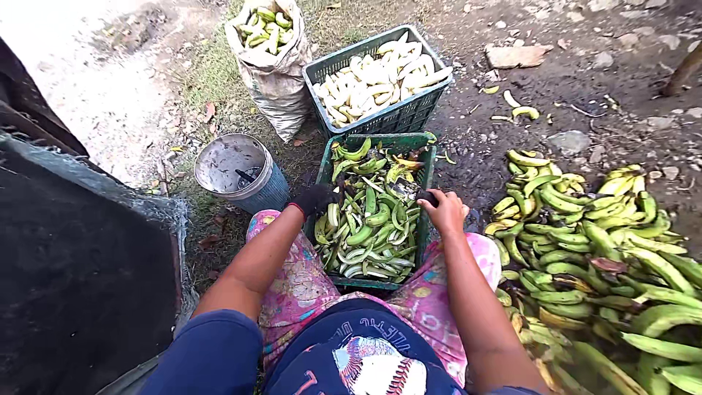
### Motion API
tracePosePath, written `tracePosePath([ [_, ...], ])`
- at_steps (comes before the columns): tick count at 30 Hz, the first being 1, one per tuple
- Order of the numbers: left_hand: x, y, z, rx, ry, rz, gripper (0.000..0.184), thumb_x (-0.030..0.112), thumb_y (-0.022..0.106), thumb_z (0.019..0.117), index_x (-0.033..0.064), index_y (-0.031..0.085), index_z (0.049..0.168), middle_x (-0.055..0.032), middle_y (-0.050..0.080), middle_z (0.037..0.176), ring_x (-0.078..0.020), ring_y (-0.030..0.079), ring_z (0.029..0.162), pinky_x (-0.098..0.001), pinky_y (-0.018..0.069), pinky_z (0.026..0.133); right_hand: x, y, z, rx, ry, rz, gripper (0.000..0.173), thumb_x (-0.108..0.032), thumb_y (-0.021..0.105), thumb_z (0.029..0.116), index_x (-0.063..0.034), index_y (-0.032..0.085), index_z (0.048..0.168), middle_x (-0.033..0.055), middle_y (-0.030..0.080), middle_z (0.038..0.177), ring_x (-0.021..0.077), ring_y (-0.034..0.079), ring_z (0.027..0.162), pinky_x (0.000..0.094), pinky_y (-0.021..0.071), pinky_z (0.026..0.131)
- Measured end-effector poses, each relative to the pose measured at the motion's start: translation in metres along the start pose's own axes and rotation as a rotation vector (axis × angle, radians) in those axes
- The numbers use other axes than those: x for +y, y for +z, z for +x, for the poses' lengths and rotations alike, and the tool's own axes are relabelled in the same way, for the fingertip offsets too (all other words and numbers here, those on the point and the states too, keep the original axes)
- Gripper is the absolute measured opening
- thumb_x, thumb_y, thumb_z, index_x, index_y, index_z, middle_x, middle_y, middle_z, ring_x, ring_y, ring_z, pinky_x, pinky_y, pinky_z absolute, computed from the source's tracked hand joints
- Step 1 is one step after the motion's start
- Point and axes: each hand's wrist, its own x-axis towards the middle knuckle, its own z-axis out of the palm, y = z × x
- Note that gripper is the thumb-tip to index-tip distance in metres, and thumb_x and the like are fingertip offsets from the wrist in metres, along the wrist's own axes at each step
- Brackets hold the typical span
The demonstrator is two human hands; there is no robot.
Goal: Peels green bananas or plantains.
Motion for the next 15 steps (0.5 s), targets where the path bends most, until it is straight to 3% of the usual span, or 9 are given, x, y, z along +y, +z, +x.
tracePosePath([
  [1,0.018,-0.013,0.009,0.063,0.045,-0.025,0.034,0.031,0.061,0.1002,0.0018,0.065,0.118,-0.0188,0.067,0.098,-0.0290,0.065,0.082,-0.0510,0.0544,0.074,0.000,0.000,0.002,-0.005,0.023,0.037,0.049,-0.053,0.074,0.0910,-0.0255,0.069,0.131,0.0214,0.064,0.125,0.0425,0.058,0.119,0.0673,0.0397,0.102],
  [3,0.064,-0.035,0.017,0.296,0.185,-0.331,0.030,0.026,0.059,0.1022,0.0020,0.059,0.120,-0.0106,0.062,0.091,-0.0167,0.057,0.072,-0.0361,0.0514,0.065,0.002,0.001,0.006,-0.027,0.051,0.089,0.049,-0.053,0.073,0.0920,-0.0265,0.068,0.133,0.0207,0.064,0.127,0.0413,0.058,0.122,0.0667,0.0378,0.104],
  [4,0.090,-0.044,0.018,0.400,0.293,-0.580,0.034,0.022,0.056,0.1042,0.0021,0.053,0.131,-0.0092,0.061,0.099,-0.0134,0.058,0.078,-0.0328,0.0526,0.069,0.003,0.001,0.008,-0.047,0.063,0.101,0.051,-0.054,0.072,0.0923,-0.0267,0.067,0.135,0.0205,0.064,0.129,0.0405,0.057,0.124,0.0658,0.0367,0.106],
  [6,0.125,-0.056,0.029,0.422,0.571,-1.035,0.050,0.020,0.048,0.1071,0.0133,0.030,0.153,-0.0116,0.057,0.127,-0.0192,0.063,0.102,-0.0379,0.0564,0.083,0.007,0.001,0.010,-0.069,0.080,0.115,0.053,-0.058,0.069,0.0927,-0.0271,0.066,0.137,0.0190,0.064,0.132,0.0382,0.056,0.128,0.0641,0.0355,0.108],
  [8,0.139,-0.045,0.041,0.385,0.724,-1.110,0.046,0.024,0.044,0.1078,0.0202,0.029,0.152,-0.0081,0.059,0.129,-0.0193,0.064,0.105,-0.0378,0.0569,0.084,0.009,0.001,0.010,-0.063,0.090,0.160,0.055,-0.059,0.067,0.0932,-0.0262,0.067,0.137,0.0173,0.064,0.132,0.0362,0.056,0.128,0.0626,0.0353,0.110],
  [9,0.135,-0.030,0.048,0.371,0.697,-0.942,0.047,0.023,0.043,0.1079,0.0163,0.031,0.153,-0.0087,0.060,0.128,-0.0187,0.064,0.104,-0.0373,0.0564,0.085,0.010,0.000,0.011,-0.058,0.091,0.185,0.054,-0.059,0.067,0.0937,-0.0251,0.067,0.136,0.0166,0.064,0.131,0.0352,0.056,0.127,0.0618,0.0356,0.110],
  [11,0.107,0.004,0.067,0.253,0.579,-0.266,0.046,0.017,0.046,0.1063,0.0120,0.043,0.152,-0.0127,0.059,0.139,-0.0236,0.062,0.116,-0.0440,0.0529,0.095,0.011,0.000,0.014,-0.056,0.094,0.222,0.055,-0.059,0.066,0.0941,-0.0231,0.068,0.135,0.0159,0.065,0.130,0.0342,0.057,0.126,0.0615,0.0364,0.109],
  [13,0.073,0.040,0.088,0.115,0.529,0.521,0.050,0.014,0.056,0.1001,0.0278,0.052,0.148,-0.0077,0.055,0.148,-0.0307,0.055,0.132,-0.0590,0.0475,0.104,0.011,0.001,0.017,-0.064,0.100,0.233,0.055,-0.061,0.064,0.0942,-0.0241,0.068,0.135,0.0138,0.065,0.130,0.0323,0.058,0.126,0.0607,0.0371,0.109],
  [15,0.050,0.073,0.101,0.065,0.403,0.935,0.067,0.014,0.065,0.0899,0.0443,0.049,0.147,-0.0045,0.043,0.159,-0.0454,0.039,0.144,-0.0763,0.0380,0.101,0.010,0.003,0.020,-0.070,0.108,0.248,0.055,-0.061,0.063,0.0947,-0.0245,0.067,0.136,0.0129,0.066,0.130,0.0315,0.057,0.126,0.0602,0.0375,0.109],
])
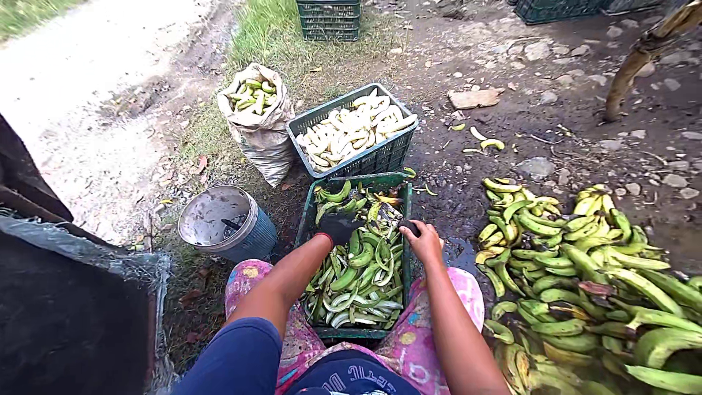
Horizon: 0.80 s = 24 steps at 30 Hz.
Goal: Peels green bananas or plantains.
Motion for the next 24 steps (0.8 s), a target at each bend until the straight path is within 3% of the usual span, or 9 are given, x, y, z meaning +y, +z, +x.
tracePosePath([
  [2,0.009,0.020,-0.005,-0.022,-0.114,0.036,0.058,0.020,0.060,0.0960,0.0383,0.047,0.150,-0.0162,0.035,0.162,-0.0557,0.032,0.143,-0.0829,0.0271,0.103,0.000,0.002,0.001,-0.009,0.009,0.009,0.055,-0.062,0.063,0.0950,-0.0248,0.067,0.136,0.0124,0.065,0.130,0.0313,0.057,0.126,0.0602,0.0375,0.109],
  [4,0.011,0.026,-0.008,0.017,-0.154,0.044,0.046,0.031,0.048,0.1042,0.0215,0.050,0.149,-0.0235,0.041,0.157,-0.0536,0.038,0.140,-0.0786,0.0271,0.107,0.001,0.003,0.002,-0.004,0.015,0.019,0.055,-0.062,0.063,0.0947,-0.0252,0.067,0.136,0.0117,0.065,0.130,0.0308,0.057,0.126,0.0602,0.0375,0.109],
  [7,-0.006,0.015,-0.012,-0.022,-0.067,0.123,0.040,0.019,0.061,0.0955,0.0256,0.063,0.135,-0.0186,0.060,0.137,-0.0436,0.052,0.130,-0.0677,0.0378,0.107,0.002,0.005,0.001,0.015,0.021,0.025,0.056,-0.062,0.063,0.0950,-0.0238,0.067,0.136,0.0126,0.066,0.130,0.0316,0.057,0.127,0.0604,0.0373,0.109],
  [10,-0.030,-0.003,-0.025,-0.026,0.044,0.136,0.041,0.036,0.074,0.0870,0.0303,0.069,0.128,-0.0099,0.066,0.130,-0.0375,0.059,0.123,-0.0670,0.0447,0.098,0.003,0.005,-0.001,0.012,0.027,0.012,0.056,-0.061,0.062,0.0960,-0.0226,0.067,0.137,0.0130,0.066,0.131,0.0317,0.058,0.127,0.0609,0.0377,0.109],
  [12,-0.038,-0.016,-0.044,0.033,0.075,0.074,0.039,0.050,0.069,0.0910,0.0281,0.072,0.123,-0.0061,0.068,0.126,-0.0320,0.062,0.120,-0.0629,0.0481,0.097,0.005,0.006,-0.002,-0.003,0.025,-0.003,0.057,-0.061,0.061,0.0961,-0.0224,0.067,0.137,0.0130,0.066,0.132,0.0315,0.057,0.128,0.0607,0.0369,0.110],
  [15,-0.043,-0.022,-0.073,0.238,0.051,-0.248,0.032,0.036,0.057,0.1016,0.0136,0.073,0.118,-0.0093,0.070,0.121,-0.0270,0.064,0.117,-0.0536,0.0485,0.103,0.004,0.004,-0.006,-0.040,0.012,-0.031,0.058,-0.061,0.060,0.0972,-0.0206,0.065,0.139,0.0152,0.064,0.136,0.0340,0.055,0.132,0.0625,0.0355,0.112],
  [18,-0.051,0.000,-0.094,0.338,-0.028,-0.600,0.032,0.036,0.056,0.1032,0.0116,0.069,0.118,-0.0129,0.071,0.108,-0.0268,0.068,0.098,-0.0543,0.0541,0.088,-0.005,0.002,-0.016,-0.093,0.030,-0.042,0.058,-0.059,0.061,0.0978,-0.0168,0.065,0.138,0.0202,0.062,0.138,0.0399,0.055,0.132,0.0658,0.0361,0.110],
  [20,-0.052,0.022,-0.108,0.248,-0.092,-0.692,0.043,0.043,0.059,0.1012,0.0226,0.058,0.139,-0.0118,0.068,0.123,-0.0272,0.068,0.106,-0.0568,0.0551,0.090,-0.001,0.007,-0.020,-0.081,0.024,-0.039,0.059,-0.059,0.060,0.0982,-0.0158,0.065,0.137,0.0229,0.062,0.136,0.0432,0.056,0.129,0.0692,0.0384,0.106],
  [24,-0.025,0.030,-0.096,0.101,0.016,-0.342,0.058,0.036,0.071,0.0943,0.0229,0.053,0.148,-0.0086,0.057,0.146,-0.0300,0.055,0.132,-0.0589,0.0449,0.107,0.009,0.011,-0.018,-0.048,0.001,0.014,0.056,-0.058,0.056,0.1007,-0.0164,0.064,0.137,0.0234,0.062,0.135,0.0446,0.058,0.126,0.0719,0.0424,0.102],
])
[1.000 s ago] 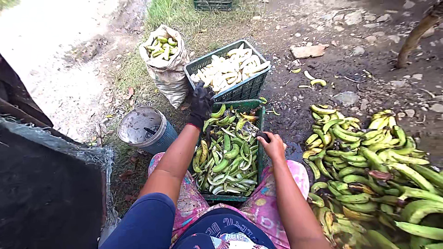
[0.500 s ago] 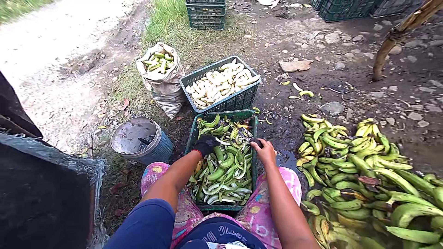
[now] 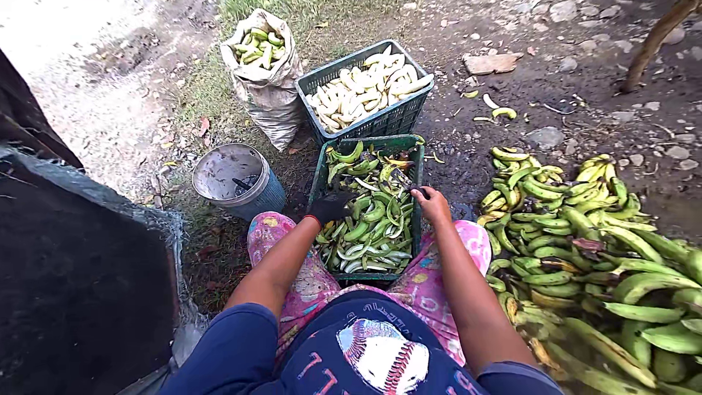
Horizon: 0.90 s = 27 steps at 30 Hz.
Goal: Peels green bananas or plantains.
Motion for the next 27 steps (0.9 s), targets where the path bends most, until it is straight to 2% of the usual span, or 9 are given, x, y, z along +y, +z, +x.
tracePosePath([
  [3,0.017,0.013,0.014,-0.042,0.008,0.275,0.070,0.038,0.079,0.0862,0.0286,0.050,0.150,-0.0091,0.050,0.152,-0.0370,0.046,0.139,-0.0653,0.0418,0.106,-0.002,-0.004,-0.003,0.022,0.025,0.003,0.056,-0.058,0.056,0.1009,-0.0166,0.064,0.137,0.0227,0.063,0.134,0.0438,0.058,0.126,0.0706,0.0429,0.102],
  [7,0.020,0.032,0.027,-0.145,0.055,0.412,0.075,0.010,0.075,0.0815,0.0362,0.051,0.148,-0.0014,0.047,0.156,-0.0392,0.040,0.143,-0.0715,0.0403,0.101,-0.005,-0.005,-0.003,0.015,0.059,-0.049,0.058,-0.059,0.056,0.1005,-0.0169,0.063,0.140,0.0215,0.062,0.136,0.0418,0.058,0.128,0.0677,0.0427,0.105],
  [10,0.017,0.030,0.016,-0.195,0.111,0.423,0.075,0.004,0.066,0.0867,0.0368,0.046,0.151,-0.0021,0.037,0.163,-0.0423,0.035,0.146,-0.0729,0.0388,0.100,-0.004,-0.004,-0.003,-0.008,0.060,-0.110,0.058,-0.060,0.057,0.0994,-0.0198,0.062,0.140,0.0193,0.062,0.138,0.0389,0.057,0.130,0.0653,0.0406,0.108],
  [13,0.004,0.031,0.002,-0.177,0.108,0.361,0.060,0.019,0.065,0.0936,0.0378,0.049,0.149,-0.0057,0.033,0.166,-0.0451,0.028,0.150,-0.0751,0.0329,0.106,-0.003,-0.005,0.003,-0.037,0.068,-0.130,0.059,-0.062,0.055,0.0994,-0.0227,0.060,0.143,0.0162,0.060,0.143,0.0352,0.054,0.135,0.0622,0.0382,0.112],
  [16,0.002,0.038,0.001,-0.198,0.081,0.365,0.071,0.025,0.076,0.0835,0.0365,0.050,0.149,-0.0054,0.027,0.168,-0.0440,0.020,0.153,-0.0757,0.0303,0.108,-0.001,0.004,0.008,-0.065,0.066,-0.144,0.061,-0.064,0.053,0.0994,-0.0232,0.060,0.144,0.0146,0.059,0.145,0.0336,0.052,0.138,0.0623,0.0363,0.114],
  [20,0.006,0.036,0.026,-0.178,0.094,0.424,0.064,0.034,0.081,0.0765,0.0374,0.062,0.137,-0.0009,0.026,0.168,-0.0407,0.018,0.154,-0.0742,0.0274,0.109,0.002,0.006,0.009,-0.066,0.048,-0.134,0.059,-0.062,0.053,0.1002,-0.0216,0.061,0.143,0.0163,0.059,0.144,0.0344,0.053,0.137,0.0626,0.0359,0.114],
  [22,0.003,0.032,0.033,-0.171,0.126,0.404,0.056,0.045,0.079,0.0793,0.0396,0.065,0.133,-0.0014,0.029,0.167,-0.0406,0.020,0.153,-0.0745,0.0275,0.109,0.004,0.000,0.004,-0.051,0.045,-0.115,0.058,-0.061,0.052,0.1009,-0.0215,0.061,0.142,0.0158,0.060,0.143,0.0341,0.053,0.136,0.0624,0.0368,0.113],
  [24,0.000,0.028,0.033,-0.118,0.173,0.275,0.047,0.044,0.072,0.0879,0.0360,0.066,0.133,-0.0060,0.038,0.162,-0.0377,0.028,0.151,-0.0696,0.0284,0.113,0.007,-0.004,0.001,-0.024,0.042,-0.084,0.058,-0.062,0.051,0.1013,-0.0210,0.062,0.142,0.0162,0.061,0.142,0.0342,0.054,0.135,0.0629,0.0381,0.112],
  [27,0.002,0.018,0.026,0.066,0.069,-0.125,0.043,0.037,0.056,0.1020,0.0123,0.063,0.136,-0.0142,0.057,0.145,-0.0302,0.048,0.140,-0.0528,0.0336,0.118,0.008,-0.001,0.002,-0.018,0.033,-0.070,0.058,-0.061,0.050,0.1020,-0.0202,0.063,0.142,0.0165,0.061,0.141,0.0352,0.055,0.134,0.0633,0.0389,0.112],
])
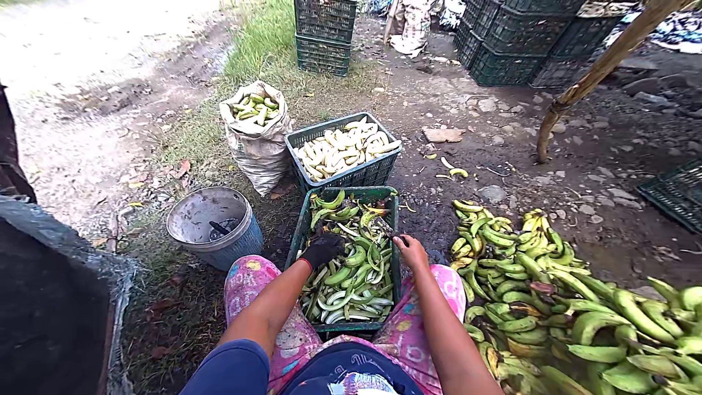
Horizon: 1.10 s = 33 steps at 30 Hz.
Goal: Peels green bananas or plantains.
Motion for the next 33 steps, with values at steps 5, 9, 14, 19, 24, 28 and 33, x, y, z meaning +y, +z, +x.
tracePosePath([
  [5,0.025,-0.049,-0.042,0.253,-0.325,-0.961,0.041,0.036,0.046,0.1086,0.0073,0.055,0.137,-0.0129,0.063,0.112,-0.0206,0.062,0.093,-0.0395,0.0542,0.081,-0.007,0.006,-0.003,-0.076,-0.037,0.015,0.057,-0.057,0.048,0.1046,-0.0163,0.062,0.141,0.0185,0.062,0.140,0.0358,0.056,0.134,0.0610,0.0405,0.112],
  [9,-0.002,-0.049,-0.055,0.307,0.008,-1.564,0.054,0.062,0.039,0.1028,0.0163,0.063,0.120,-0.0044,0.068,0.095,-0.0156,0.066,0.080,-0.0368,0.0577,0.070,-0.014,0.009,-0.011,-0.124,-0.054,0.075,0.057,-0.055,0.046,0.1062,-0.0144,0.057,0.145,0.0202,0.062,0.140,0.0364,0.056,0.133,0.0603,0.0405,0.113],
  [14,0.040,-0.042,-0.063,0.411,-0.042,-1.683,0.055,0.063,0.040,0.1020,0.0195,0.061,0.127,-0.0049,0.069,0.109,-0.0166,0.067,0.092,-0.0380,0.0576,0.077,-0.042,0.035,-0.024,-0.116,-0.200,0.145,0.050,-0.045,0.050,0.1075,-0.0148,0.055,0.147,0.0194,0.061,0.141,0.0355,0.057,0.132,0.0595,0.0423,0.112],
  [19,0.052,-0.040,-0.056,0.386,-0.289,-1.506,0.066,0.075,0.042,0.0953,0.0217,0.061,0.130,-0.0068,0.067,0.114,-0.0209,0.065,0.096,-0.0446,0.0564,0.080,-0.075,0.040,-0.045,-0.100,-0.411,0.188,0.049,-0.045,0.043,0.1092,-0.0142,0.057,0.145,0.0154,0.058,0.145,0.0324,0.055,0.135,0.0597,0.0415,0.112],
  [24,0.077,-0.066,-0.060,0.304,-0.350,-1.536,0.044,0.056,0.040,0.1031,0.0175,0.061,0.111,-0.0027,0.065,0.085,-0.0141,0.063,0.070,-0.0343,0.0550,0.060,-0.097,0.034,-0.067,-0.062,-0.716,-0.054,0.059,-0.061,0.055,0.0976,-0.0158,0.068,0.133,0.0166,0.069,0.117,0.0353,0.066,0.111,0.0619,0.0494,0.097],
  [28,0.089,-0.060,-0.095,0.382,-0.250,-1.139,0.046,0.051,0.044,0.1041,0.0191,0.058,0.133,-0.0063,0.065,0.112,-0.0175,0.062,0.093,-0.0418,0.0536,0.075,-0.112,0.031,-0.072,0.060,-0.730,-0.144,0.059,-0.063,0.057,0.0963,-0.0177,0.069,0.133,0.0187,0.068,0.114,0.0381,0.064,0.108,0.0622,0.0481,0.093],
  [33,0.107,-0.035,-0.101,0.581,-0.186,-0.837,0.044,0.026,0.046,0.1057,0.0173,0.046,0.149,-0.0146,0.055,0.141,-0.0281,0.058,0.121,-0.0543,0.0508,0.094,-0.126,0.036,-0.053,0.125,-0.347,-0.013,0.056,-0.063,0.048,0.1019,-0.0218,0.065,0.137,0.0208,0.065,0.125,0.0425,0.062,0.116,0.0677,0.0465,0.094],
])
